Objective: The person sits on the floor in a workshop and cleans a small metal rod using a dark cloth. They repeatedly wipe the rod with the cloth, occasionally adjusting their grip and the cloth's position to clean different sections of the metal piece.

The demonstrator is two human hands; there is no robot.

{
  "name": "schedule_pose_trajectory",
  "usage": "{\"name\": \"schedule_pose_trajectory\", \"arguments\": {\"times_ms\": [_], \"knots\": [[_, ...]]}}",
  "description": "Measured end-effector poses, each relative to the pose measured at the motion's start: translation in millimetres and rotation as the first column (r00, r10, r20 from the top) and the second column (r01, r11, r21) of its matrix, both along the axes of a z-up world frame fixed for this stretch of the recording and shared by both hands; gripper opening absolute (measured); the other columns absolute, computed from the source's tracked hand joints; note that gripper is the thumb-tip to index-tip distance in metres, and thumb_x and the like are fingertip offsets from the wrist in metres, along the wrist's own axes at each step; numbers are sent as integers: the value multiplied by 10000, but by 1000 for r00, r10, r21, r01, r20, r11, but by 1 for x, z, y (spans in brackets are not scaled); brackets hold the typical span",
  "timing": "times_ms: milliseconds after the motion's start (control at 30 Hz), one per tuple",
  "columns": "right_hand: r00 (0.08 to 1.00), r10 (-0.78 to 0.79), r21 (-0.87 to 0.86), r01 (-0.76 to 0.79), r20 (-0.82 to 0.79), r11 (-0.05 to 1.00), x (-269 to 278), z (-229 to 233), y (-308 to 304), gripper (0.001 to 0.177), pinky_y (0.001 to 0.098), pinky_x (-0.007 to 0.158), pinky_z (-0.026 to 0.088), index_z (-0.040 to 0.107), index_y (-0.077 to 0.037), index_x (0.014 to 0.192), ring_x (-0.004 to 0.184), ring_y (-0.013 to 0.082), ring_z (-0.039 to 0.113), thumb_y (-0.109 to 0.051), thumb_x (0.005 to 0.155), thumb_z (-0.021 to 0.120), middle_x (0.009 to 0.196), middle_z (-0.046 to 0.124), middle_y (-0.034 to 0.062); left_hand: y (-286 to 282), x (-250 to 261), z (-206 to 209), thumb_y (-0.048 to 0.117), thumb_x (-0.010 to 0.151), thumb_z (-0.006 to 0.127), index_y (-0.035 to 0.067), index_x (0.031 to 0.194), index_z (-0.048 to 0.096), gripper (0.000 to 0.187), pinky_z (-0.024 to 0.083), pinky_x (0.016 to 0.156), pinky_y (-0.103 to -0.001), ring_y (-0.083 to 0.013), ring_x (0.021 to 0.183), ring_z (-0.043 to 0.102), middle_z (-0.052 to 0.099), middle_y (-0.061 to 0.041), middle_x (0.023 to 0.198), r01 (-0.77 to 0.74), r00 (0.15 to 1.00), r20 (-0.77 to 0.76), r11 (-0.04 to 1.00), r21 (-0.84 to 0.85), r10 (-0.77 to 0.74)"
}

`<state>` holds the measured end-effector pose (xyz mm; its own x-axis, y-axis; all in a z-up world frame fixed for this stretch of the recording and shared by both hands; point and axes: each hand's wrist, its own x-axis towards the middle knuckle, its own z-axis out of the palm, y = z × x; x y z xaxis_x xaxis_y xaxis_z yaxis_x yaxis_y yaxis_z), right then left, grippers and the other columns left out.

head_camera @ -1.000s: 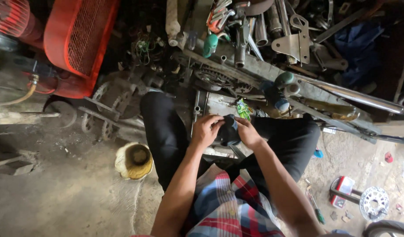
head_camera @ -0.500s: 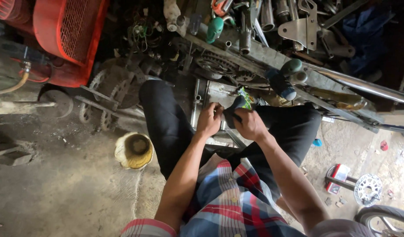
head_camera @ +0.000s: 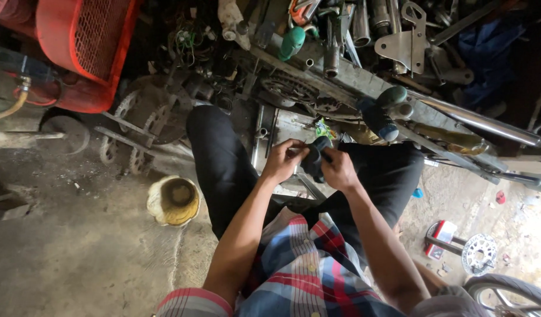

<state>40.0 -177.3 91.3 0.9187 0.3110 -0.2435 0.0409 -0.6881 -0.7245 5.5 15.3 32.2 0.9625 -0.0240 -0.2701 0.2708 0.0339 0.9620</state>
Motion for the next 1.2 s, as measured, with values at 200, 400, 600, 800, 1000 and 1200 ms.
{"name": "schedule_pose_trajectory", "arguments": {"times_ms": [200,400,600,800,1000,1200], "knots": [[999,23,98,-26,27,995,-6,-13,1,184,354,542,498,717,-3,1041,561,167,641,-102,922,619,698,660,172,-8,0,-25,270,963,728,55,987,742,217,515,757,-306,-129,807,639,726,-29,894,-219,974,-120,928,-302,191],[982,-54,519,141,-180,843,-9,-72,-28,128,260,669,454,667,34,1098,814,56,543,-27,1057,562,928,649,11,2,0,-32,293,1013,727,-1,963,725,299,459,734,-323,-152,796,567,656,-52,863,-320,936,-223,922,-220,272],[955,-61,428,186,-289,884,-15,-59,-15,184,267,663,484,693,34,1127,773,96,592,-119,1064,612,913,695,46,-6,1,-35,249,1001,654,30,1067,741,244,532,797,-321,-145,847,653,730,-53,959,-304,941,-278,846,-437,194],[954,-82,606,249,-290,755,-18,-63,-7,196,238,809,538,678,3,1178,910,63,633,-109,1040,596,1050,710,-7,3,2,-6,265,998,647,29,1069,744,265,522,762,-296,-140,815,640,746,-55,961,-301,923,-340,887,-351,179],[954,-56,581,225,-294,783,-21,-101,-27,164,264,759,513,667,47,1159,880,93,609,-61,1049,612,1010,702,28,-12,-1,-49,242,1017,685,1,1067,751,255,539,774,-322,-146,827,654,733,-68,950,-239,964,-203,885,-399,169],[824,-114,718,544,-555,434,-12,-64,-19,226,347,896,590,653,11,1193,983,219,715,-65,1017,532,1123,714,108,11,-6,-2,268,1014,639,93,1144,676,221,645,766,-381,-204,858,755,766,-77,981,-159,985,-139,862,-481,104]]}}
